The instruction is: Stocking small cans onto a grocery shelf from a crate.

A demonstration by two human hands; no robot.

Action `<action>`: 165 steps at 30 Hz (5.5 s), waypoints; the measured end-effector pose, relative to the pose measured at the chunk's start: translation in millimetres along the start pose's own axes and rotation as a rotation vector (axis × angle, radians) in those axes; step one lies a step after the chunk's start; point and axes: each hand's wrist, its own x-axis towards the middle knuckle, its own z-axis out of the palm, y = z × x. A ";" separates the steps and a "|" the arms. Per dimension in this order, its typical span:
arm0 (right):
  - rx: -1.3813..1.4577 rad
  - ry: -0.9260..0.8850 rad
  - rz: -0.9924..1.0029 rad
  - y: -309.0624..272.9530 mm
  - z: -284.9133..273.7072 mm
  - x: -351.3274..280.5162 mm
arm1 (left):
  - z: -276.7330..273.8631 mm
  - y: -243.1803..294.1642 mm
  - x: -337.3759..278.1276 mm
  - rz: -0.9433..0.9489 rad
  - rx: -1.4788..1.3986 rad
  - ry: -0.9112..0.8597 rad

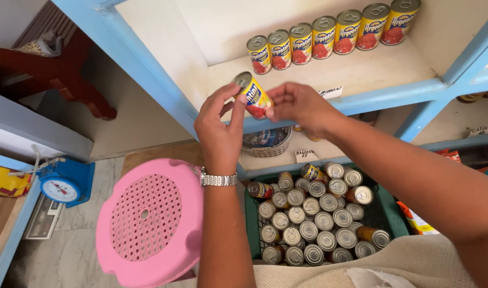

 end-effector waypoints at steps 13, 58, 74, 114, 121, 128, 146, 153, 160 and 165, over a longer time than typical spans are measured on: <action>0.070 0.003 -0.079 14.2 23.6 31.8 | -14.0 -24.2 -1.5 0.026 0.200 0.043; -0.813 0.384 0.035 49.2 24.1 121.4 | 31.7 -120.1 24.2 0.009 0.349 -0.094; -0.545 0.339 0.102 51.7 21.7 125.8 | 40.5 -147.6 38.8 0.036 0.323 -0.131; -0.688 0.257 0.153 36.4 26.6 120.9 | 61.4 -193.6 78.2 0.132 0.257 -0.152; -0.711 0.260 0.243 22.3 34.3 111.9 | 64.3 -195.7 78.3 0.133 0.245 -0.116; -0.648 0.291 0.166 31.2 30.2 116.5 | 70.1 -199.5 78.3 0.133 0.113 -0.104; -0.632 0.293 0.166 23.2 35.9 108.7 | 72.5 -208.4 76.2 0.226 0.233 -0.097; -0.595 0.275 -0.046 51.2 20.0 122.9 | 66.9 -191.0 76.5 0.225 0.241 -0.074; -0.869 0.420 -0.548 96.3 -0.6 134.2 | 57.9 -197.1 73.0 0.259 0.400 0.054; -0.648 0.183 -0.777 48.7 31.4 70.2 | 56.8 -202.4 71.7 0.302 0.433 0.083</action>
